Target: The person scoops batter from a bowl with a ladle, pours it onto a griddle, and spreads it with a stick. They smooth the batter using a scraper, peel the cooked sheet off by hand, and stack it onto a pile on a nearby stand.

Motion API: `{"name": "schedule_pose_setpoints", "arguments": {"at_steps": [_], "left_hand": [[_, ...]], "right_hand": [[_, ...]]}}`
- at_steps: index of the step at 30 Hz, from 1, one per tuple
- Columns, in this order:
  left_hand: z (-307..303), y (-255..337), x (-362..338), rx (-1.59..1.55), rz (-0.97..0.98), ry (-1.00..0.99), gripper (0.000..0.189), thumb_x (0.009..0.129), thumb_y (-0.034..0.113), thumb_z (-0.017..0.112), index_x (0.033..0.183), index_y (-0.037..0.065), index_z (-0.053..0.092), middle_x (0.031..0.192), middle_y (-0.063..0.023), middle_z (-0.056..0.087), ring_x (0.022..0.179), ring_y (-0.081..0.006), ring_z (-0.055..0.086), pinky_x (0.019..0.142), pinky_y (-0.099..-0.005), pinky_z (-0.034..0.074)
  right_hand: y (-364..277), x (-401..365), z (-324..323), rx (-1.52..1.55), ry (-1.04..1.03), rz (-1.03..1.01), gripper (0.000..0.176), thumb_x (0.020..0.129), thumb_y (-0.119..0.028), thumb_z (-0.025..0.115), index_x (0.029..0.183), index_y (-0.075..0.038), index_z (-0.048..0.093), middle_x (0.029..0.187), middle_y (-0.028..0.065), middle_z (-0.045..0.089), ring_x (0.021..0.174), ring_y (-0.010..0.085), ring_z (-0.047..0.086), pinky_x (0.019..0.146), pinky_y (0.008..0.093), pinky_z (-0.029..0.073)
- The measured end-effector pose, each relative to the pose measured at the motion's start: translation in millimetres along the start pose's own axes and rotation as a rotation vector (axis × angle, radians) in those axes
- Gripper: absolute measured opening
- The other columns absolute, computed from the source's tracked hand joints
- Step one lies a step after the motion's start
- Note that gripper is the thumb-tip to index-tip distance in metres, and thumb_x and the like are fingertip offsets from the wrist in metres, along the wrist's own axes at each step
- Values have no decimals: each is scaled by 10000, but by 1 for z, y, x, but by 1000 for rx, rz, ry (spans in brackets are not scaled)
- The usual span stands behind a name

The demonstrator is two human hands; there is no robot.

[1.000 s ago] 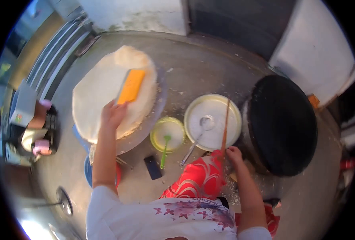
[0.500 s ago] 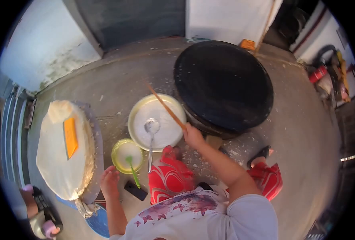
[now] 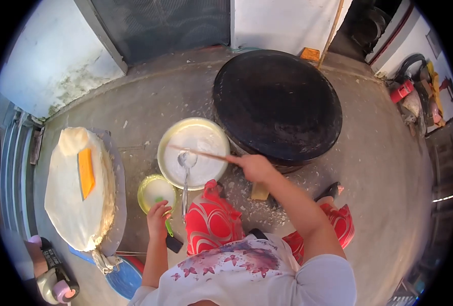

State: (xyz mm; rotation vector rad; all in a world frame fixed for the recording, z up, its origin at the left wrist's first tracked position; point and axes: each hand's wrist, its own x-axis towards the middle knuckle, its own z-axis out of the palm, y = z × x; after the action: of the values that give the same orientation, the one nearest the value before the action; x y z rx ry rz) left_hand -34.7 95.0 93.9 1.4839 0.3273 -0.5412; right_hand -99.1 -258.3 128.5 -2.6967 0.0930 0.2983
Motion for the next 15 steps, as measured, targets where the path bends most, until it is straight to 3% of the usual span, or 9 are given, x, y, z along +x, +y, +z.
{"name": "schedule_pose_setpoints", "arguments": {"at_steps": [1, 3, 6, 8, 9, 11, 12, 14, 15], "left_hand": [[1, -6, 6, 31, 23, 11, 240, 807, 102, 513, 1008, -17, 569, 938, -65, 587, 803, -136, 565, 620, -229, 443], [-4, -21, 15, 98, 39, 29, 267, 793, 102, 522, 1030, -13, 563, 950, -61, 583, 826, -133, 558, 650, -235, 440], [-19, -66, 40, 292, 103, 125, 288, 787, 75, 524, 1058, -19, 550, 984, -92, 579, 883, -171, 546, 767, -263, 437], [-20, -94, 56, 350, 72, 154, 374, 777, 150, 547, 1108, -22, 513, 1013, -118, 574, 934, -213, 539, 835, -281, 407], [-24, -117, 71, 519, 100, 197, 418, 777, 200, 548, 1127, -23, 497, 1023, -130, 571, 947, -222, 540, 841, -283, 406], [-28, -157, 101, 687, 116, 250, 465, 776, 250, 550, 1146, -23, 480, 1033, -142, 568, 961, -231, 540, 847, -286, 405], [-29, -171, 117, 615, -40, 114, 471, 782, 288, 539, 1137, -16, 481, 1025, -151, 567, 942, -242, 551, 820, -303, 427], [-20, -163, 127, 534, -193, -17, 479, 787, 325, 528, 1128, -8, 481, 1017, -160, 566, 923, -253, 563, 793, -320, 449], [-8, -141, 119, 346, -362, -160, 406, 818, 330, 513, 1070, 13, 490, 890, -126, 578, 791, -227, 577, 698, -316, 474]], "right_hand": [[0, 0, 2, 3, -6, -7, 601, 729, 1, 435, 1253, -295, 426, 836, 167, 596, 777, 312, 582, 721, 374, 458], [4, 2, 4, 471, 382, 254, 630, 735, 8, 423, 1276, -315, 396, 772, 131, 595, 727, 262, 589, 694, 348, 464], [71, 11, 18, 581, 833, 757, 571, 760, 5, 407, 1293, -198, 388, 713, 103, 586, 668, 218, 586, 641, 332, 463], [66, 4, 23, 143, 674, 758, 555, 776, -18, 426, 1310, -158, 360, 697, 95, 579, 659, 228, 577, 630, 334, 460], [52, -2, 24, 149, 660, 752, 555, 776, -18, 426, 1310, -158, 360, 697, 95, 579, 659, 228, 577, 630, 334, 460], [17, -24, 22, 379, 87, 79, 539, 806, -41, 454, 1323, -124, 325, 700, 64, 572, 597, 176, 549, 558, 299, 451], [5, -33, 22, 383, 76, 74, 539, 806, -41, 454, 1323, -124, 325, 700, 64, 572, 597, 176, 549, 558, 299, 451], [-11, -46, 20, 932, -51, 308, 464, 846, -67, 457, 1297, -100, 350, 706, 30, 557, 548, 104, 507, 491, 237, 422], [-12, -54, 21, 930, -59, 305, 464, 846, -67, 457, 1297, -100, 350, 706, 30, 557, 548, 104, 507, 491, 237, 422]]}}
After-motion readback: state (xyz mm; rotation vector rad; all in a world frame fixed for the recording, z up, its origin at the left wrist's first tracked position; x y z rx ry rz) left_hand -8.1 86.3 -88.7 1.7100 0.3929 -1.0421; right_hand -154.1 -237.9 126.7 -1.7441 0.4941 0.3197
